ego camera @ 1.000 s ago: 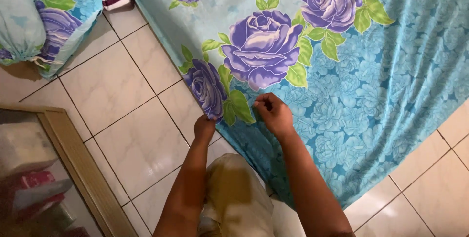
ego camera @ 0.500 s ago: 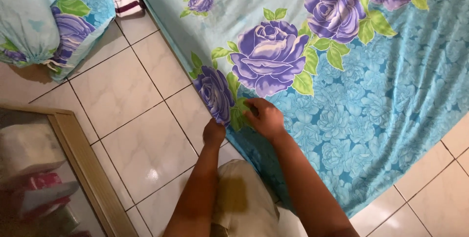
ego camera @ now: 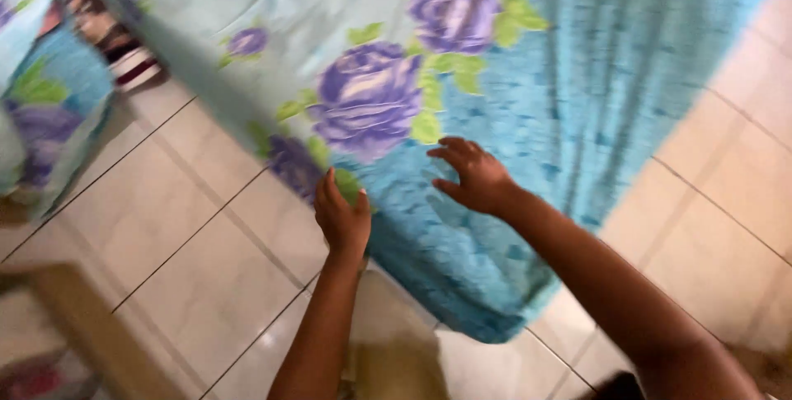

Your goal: Tucking the edges of a blue floral bedsheet under a mattress to make the bed.

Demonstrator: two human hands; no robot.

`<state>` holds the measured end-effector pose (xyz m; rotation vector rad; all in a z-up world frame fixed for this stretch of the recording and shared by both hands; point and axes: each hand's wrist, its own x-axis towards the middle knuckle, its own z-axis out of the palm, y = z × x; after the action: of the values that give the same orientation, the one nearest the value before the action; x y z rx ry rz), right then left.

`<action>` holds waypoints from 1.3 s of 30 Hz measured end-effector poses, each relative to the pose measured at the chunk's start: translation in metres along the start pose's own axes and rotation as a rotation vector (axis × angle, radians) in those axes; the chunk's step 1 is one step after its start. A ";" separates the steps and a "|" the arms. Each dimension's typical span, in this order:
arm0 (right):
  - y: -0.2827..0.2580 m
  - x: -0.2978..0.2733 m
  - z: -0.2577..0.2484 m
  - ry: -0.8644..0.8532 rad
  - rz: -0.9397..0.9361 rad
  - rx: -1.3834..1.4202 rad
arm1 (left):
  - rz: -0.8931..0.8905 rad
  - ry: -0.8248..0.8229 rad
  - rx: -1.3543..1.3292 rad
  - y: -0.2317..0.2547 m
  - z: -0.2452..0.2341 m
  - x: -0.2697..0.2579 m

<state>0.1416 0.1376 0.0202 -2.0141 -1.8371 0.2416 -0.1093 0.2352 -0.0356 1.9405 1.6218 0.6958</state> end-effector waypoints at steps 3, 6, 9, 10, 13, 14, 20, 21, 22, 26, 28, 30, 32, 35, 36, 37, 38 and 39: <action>0.040 -0.028 -0.056 -0.020 0.128 -0.015 | 0.517 0.134 -0.137 0.053 0.025 -0.016; 0.070 -0.062 -0.114 -0.010 0.205 -0.100 | 0.679 0.068 -0.154 0.121 0.051 -0.045; 0.121 -0.100 -0.138 0.050 0.408 -0.044 | 0.707 -0.149 -0.187 0.182 0.082 -0.079; 0.139 -0.111 -0.140 0.061 0.423 -0.047 | 0.722 -0.158 -0.192 0.194 0.100 -0.088; 0.186 -0.155 -0.133 0.143 0.493 0.073 | 0.791 -0.290 -0.097 0.218 0.142 -0.123; 0.202 -0.168 -0.131 0.125 0.549 0.104 | 0.820 -0.353 -0.054 0.231 0.151 -0.132; 0.238 -0.225 -0.138 0.090 0.784 0.321 | 0.923 -0.514 0.171 0.262 0.199 -0.179; 0.240 -0.230 -0.139 0.073 0.844 0.363 | 0.909 -0.563 0.222 0.264 0.202 -0.185; 0.246 -0.232 -0.140 0.075 0.842 0.372 | 0.911 -0.562 0.231 0.260 0.203 -0.187; 0.266 -0.238 -0.144 0.105 0.952 0.438 | 0.955 -0.606 0.387 0.239 0.207 -0.195; 0.271 -0.237 -0.140 0.090 0.952 0.440 | 0.988 -0.606 0.485 0.233 0.206 -0.200; 0.273 -0.234 -0.129 0.082 0.982 0.520 | 1.029 -0.566 0.612 0.234 0.203 -0.208; 0.282 -0.225 -0.120 0.039 0.976 0.564 | 1.037 -0.562 0.632 0.234 0.206 -0.207; 0.281 -0.204 -0.112 -0.065 0.941 0.610 | 1.033 -0.560 0.496 0.234 0.214 -0.194; 0.280 -0.198 -0.110 -0.125 0.923 0.616 | 1.023 -0.569 0.338 0.235 0.219 -0.187; 0.280 -0.189 -0.115 -0.120 0.914 0.618 | 1.025 -0.560 0.344 0.242 0.223 -0.175; 0.277 -0.186 -0.116 -0.136 0.916 0.619 | 1.042 -0.429 0.278 0.247 0.227 -0.167; 0.275 -0.182 -0.117 -0.152 0.918 0.619 | 1.055 -0.297 0.211 0.251 0.232 -0.158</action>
<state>0.4162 -0.0773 -0.0107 -2.2130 -0.6187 1.0793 0.2037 0.0268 -0.0470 2.8570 0.4093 0.5466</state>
